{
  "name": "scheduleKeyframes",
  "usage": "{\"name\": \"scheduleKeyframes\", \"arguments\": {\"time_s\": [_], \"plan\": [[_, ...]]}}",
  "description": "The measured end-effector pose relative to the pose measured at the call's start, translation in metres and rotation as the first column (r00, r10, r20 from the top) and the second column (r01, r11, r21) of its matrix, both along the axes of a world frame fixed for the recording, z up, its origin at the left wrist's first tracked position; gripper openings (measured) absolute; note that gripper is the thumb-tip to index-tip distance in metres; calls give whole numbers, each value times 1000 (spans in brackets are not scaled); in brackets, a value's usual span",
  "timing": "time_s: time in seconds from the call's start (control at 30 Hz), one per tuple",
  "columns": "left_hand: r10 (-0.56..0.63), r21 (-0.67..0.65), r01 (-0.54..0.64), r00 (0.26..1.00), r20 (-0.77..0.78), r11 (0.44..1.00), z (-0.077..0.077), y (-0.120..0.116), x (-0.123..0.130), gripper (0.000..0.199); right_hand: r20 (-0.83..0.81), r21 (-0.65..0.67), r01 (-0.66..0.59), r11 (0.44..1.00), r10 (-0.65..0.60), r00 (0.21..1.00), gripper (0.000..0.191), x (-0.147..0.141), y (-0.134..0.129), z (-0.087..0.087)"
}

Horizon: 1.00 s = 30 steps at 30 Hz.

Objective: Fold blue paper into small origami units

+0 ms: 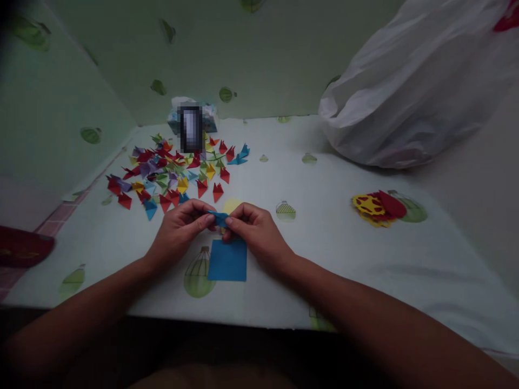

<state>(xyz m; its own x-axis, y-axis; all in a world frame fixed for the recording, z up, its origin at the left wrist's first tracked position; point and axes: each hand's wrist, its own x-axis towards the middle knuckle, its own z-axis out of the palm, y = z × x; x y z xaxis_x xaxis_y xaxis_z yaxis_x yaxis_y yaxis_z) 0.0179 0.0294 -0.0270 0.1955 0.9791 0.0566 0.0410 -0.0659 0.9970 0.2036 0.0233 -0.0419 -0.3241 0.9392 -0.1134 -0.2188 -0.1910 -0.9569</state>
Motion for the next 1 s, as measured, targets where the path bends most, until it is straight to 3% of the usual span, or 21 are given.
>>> {"name": "scheduleKeyframes", "arguments": {"time_s": [0.1,0.33,0.47,0.6,0.77,1.0], "plan": [[3,-8,-3,1000,-17,1000,0,1,-1,15,7,0,-64,998,64,998,21,-2,0,0],[-61,-4,61,997,-39,998,1,1,1,14,34,75,-50,996,47,998,22,-3,-2,4],[-33,-126,45,995,89,991,-1,-1,4,29,58,86,31,996,-36,998,21,-4,-1,2],[-46,-223,56,998,53,973,2,-3,4,19,34,88,86,992,-89,995,21,-3,-1,1],[-40,-210,42,999,14,977,4,-4,2,15,30,75,25,997,-27,999,20,-2,-2,1],[-70,-294,78,997,38,953,0,-2,-1,18,97,64,-15,998,9,995,22,-1,-1,3]]}}
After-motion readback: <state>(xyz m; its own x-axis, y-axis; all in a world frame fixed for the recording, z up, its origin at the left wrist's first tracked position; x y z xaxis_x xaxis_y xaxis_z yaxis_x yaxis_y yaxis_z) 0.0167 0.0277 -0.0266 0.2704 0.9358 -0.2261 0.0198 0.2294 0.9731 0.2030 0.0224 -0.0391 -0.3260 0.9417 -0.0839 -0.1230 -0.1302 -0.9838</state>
